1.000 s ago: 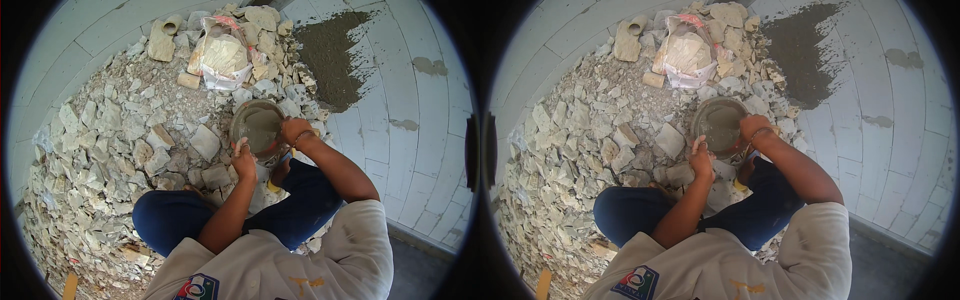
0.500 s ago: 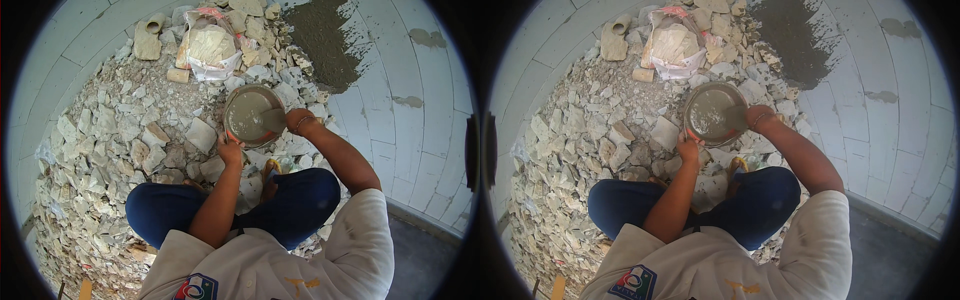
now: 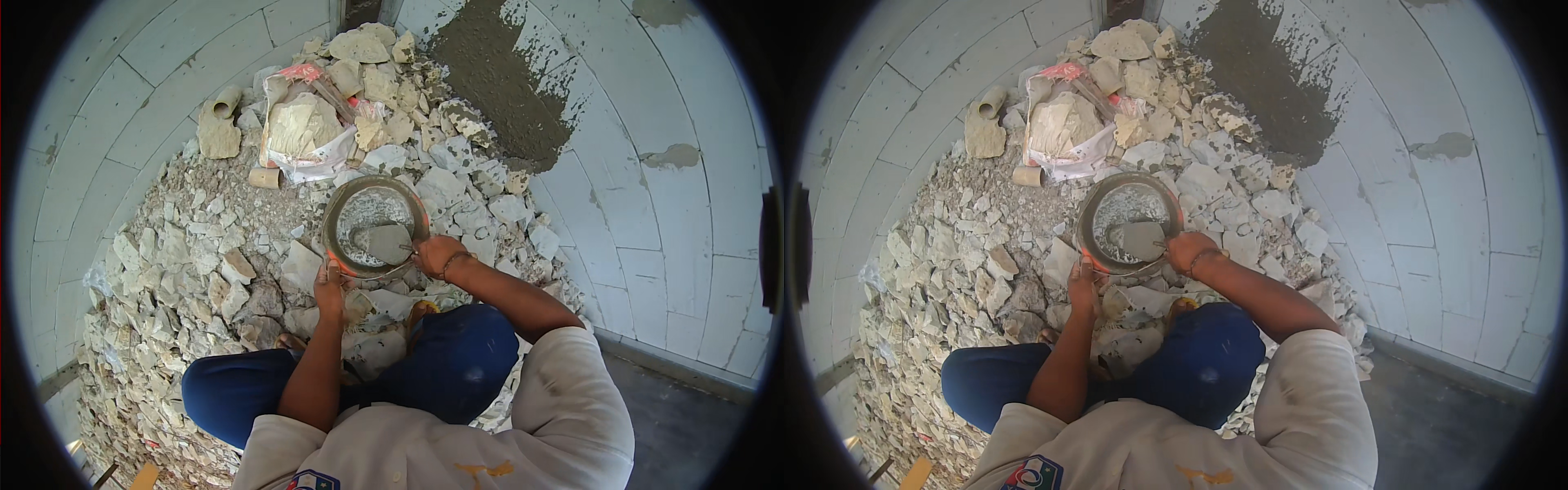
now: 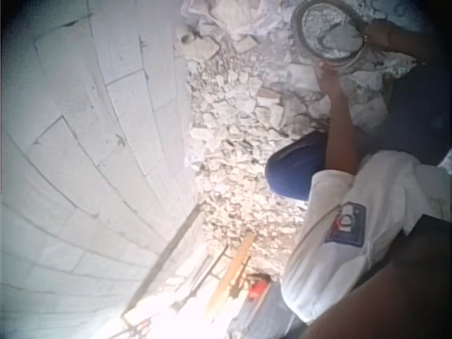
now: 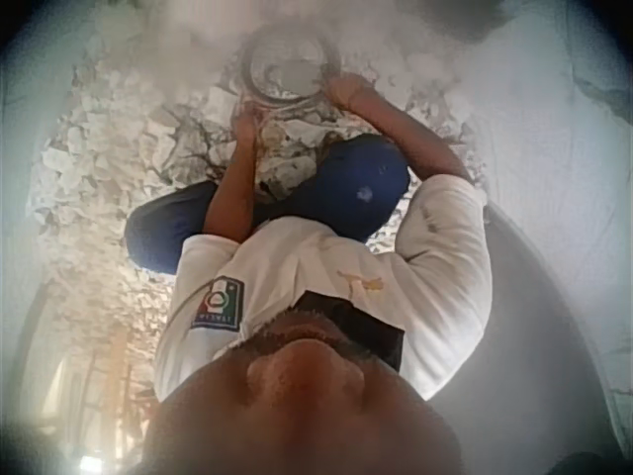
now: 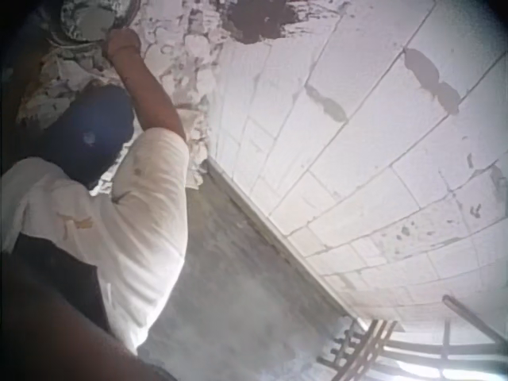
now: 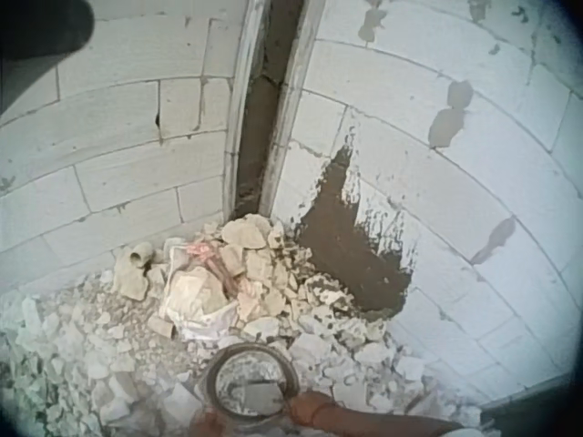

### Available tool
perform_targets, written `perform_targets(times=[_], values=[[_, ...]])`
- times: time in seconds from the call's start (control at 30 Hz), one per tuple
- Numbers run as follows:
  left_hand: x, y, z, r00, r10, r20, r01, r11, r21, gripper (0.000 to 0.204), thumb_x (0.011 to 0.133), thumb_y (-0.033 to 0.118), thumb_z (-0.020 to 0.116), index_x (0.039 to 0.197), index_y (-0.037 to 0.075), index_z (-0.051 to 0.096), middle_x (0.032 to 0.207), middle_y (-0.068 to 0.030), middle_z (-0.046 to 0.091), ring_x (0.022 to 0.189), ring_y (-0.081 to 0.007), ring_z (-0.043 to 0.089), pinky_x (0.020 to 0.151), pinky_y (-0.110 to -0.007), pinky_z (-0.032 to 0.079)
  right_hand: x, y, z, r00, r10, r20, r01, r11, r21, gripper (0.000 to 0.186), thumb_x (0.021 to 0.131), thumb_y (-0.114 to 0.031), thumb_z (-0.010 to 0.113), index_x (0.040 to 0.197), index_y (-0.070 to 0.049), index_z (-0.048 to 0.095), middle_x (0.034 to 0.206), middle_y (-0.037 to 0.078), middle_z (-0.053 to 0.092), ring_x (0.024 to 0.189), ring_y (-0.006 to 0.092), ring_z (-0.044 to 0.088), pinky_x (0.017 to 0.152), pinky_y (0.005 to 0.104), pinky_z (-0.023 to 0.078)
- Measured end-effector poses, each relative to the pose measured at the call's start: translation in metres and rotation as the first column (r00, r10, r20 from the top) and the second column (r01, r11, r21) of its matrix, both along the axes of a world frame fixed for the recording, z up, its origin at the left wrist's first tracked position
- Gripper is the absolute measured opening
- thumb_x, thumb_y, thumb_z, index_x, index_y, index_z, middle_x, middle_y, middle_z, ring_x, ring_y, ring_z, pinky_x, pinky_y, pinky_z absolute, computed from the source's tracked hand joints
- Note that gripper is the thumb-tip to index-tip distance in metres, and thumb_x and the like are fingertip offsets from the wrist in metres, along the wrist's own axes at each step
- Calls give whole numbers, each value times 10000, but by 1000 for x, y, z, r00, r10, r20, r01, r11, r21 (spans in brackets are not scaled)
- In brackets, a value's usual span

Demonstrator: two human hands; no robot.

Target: The person applies a layer of wet plaster or mortar to a brick wall using a trowel, taking material from a small orange bucket and spreading it across the wall surface.

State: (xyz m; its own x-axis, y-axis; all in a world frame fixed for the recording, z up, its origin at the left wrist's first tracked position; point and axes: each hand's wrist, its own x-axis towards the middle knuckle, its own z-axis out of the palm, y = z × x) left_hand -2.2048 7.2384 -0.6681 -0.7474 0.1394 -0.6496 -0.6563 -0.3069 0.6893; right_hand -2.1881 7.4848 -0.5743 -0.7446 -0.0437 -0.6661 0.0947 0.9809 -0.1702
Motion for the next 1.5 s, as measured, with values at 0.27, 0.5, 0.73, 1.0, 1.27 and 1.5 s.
perform_targets(times=[0.27,0.5,0.73,1.0,1.27,1.5], values=[[18,34,16,986,-124,108,128,992,-24,295,911,278,573,1140,104,507,1008,-59,576,751,-177,566,729,-343,511,24,2,-10,971,-187,-149,163,973,-162,263,867,-208,503,992,-21,641,863,204,667,820,356,660,741,433,529],[31,91,7,916,-78,393,-122,880,459,367,893,121,426,1210,-60,394,1195,-245,501,1057,-414,556,914,-493,483,30,8,-16,961,-202,-191,170,971,-169,298,888,-274,505,958,-5,614,863,221,656,836,370,641,750,457,505],[25,78,-6,879,81,469,-255,912,320,291,864,34,372,1099,-134,402,1189,-300,488,1079,-461,532,965,-542,452,47,33,27,913,-276,-301,272,961,-53,297,863,-301,554,979,-32,604,984,192,635,885,346,639,773,432,513],[37,42,10,940,-40,338,-118,894,433,403,873,39,384,1258,-72,352,1247,-222,486,1107,-403,536,962,-540,459,32,63,94,995,21,-95,4,965,261,279,856,-261,540,1004,-48,643,985,164,655,908,309,648,798,408,517],[65,13,33,953,-140,269,101,983,153,440,845,3,424,1275,-50,354,1208,-194,511,1079,-365,560,913,-537,496,11,4,19,980,184,81,-191,978,89,319,829,-274,576,993,-7,638,968,194,660,901,328,645,791,425,511],[53,7,25,946,-122,301,27,953,301,404,837,-1,431,1234,-61,387,1199,-187,515,1054,-335,575,929,-475,493,76,16,5,924,-120,-363,64,985,-161,258,865,-245,554,1005,-35,607,948,153,636,895,324,618,762,424,504]])
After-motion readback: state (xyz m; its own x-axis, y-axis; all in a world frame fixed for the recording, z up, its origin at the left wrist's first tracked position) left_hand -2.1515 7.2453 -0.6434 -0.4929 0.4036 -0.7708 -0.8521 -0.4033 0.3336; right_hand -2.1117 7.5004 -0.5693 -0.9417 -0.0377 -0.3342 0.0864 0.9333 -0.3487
